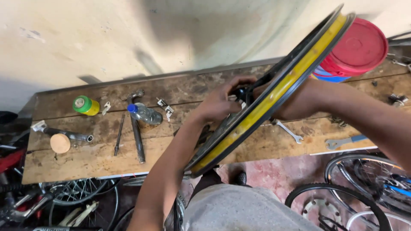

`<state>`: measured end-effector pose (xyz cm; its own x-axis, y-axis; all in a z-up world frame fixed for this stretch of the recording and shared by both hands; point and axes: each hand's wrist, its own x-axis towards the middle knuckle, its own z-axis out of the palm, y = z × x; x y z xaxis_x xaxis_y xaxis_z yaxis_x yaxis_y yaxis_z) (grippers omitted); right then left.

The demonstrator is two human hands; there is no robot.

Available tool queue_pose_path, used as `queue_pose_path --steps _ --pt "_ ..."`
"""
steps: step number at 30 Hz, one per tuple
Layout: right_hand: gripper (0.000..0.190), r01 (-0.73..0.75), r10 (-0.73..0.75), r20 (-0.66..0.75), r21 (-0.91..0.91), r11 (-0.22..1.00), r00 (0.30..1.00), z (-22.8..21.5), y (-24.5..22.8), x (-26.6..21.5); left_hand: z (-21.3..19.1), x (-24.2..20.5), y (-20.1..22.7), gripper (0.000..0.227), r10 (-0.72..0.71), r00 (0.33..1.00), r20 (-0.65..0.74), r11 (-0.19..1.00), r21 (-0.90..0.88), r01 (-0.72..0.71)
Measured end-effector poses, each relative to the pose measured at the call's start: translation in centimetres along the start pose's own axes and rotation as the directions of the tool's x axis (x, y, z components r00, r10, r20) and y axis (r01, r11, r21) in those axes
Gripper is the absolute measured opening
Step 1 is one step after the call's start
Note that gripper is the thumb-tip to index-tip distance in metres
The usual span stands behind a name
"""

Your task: The person works on a bicycle wheel hub, using a wrench to tighten a nut and then wiping the hub and spokes with a black cloth. The person rotates the wheel to access different areas and continues cleaning the hub and axle.

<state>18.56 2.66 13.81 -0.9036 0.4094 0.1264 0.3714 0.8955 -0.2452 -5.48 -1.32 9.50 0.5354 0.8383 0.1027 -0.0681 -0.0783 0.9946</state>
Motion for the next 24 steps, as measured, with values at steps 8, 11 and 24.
queue_pose_path --steps 8,11,24 --pt "0.024 0.046 -0.035 0.137 -0.078 0.996 0.990 0.6 -1.1 1.2 -0.4 -0.2 -0.7 0.074 0.017 0.998 0.053 0.997 -0.074 -0.013" --pt "0.022 0.075 -0.054 0.198 -0.098 0.992 0.979 0.8 -1.3 2.6 -0.4 -0.6 -0.8 0.073 0.021 0.999 0.033 0.993 -0.119 -0.017" --pt "0.018 0.173 -0.125 0.220 -0.218 0.961 0.968 -0.4 -0.8 1.7 0.4 0.0 -0.7 0.073 0.063 0.996 -0.063 0.986 -0.149 -0.072"
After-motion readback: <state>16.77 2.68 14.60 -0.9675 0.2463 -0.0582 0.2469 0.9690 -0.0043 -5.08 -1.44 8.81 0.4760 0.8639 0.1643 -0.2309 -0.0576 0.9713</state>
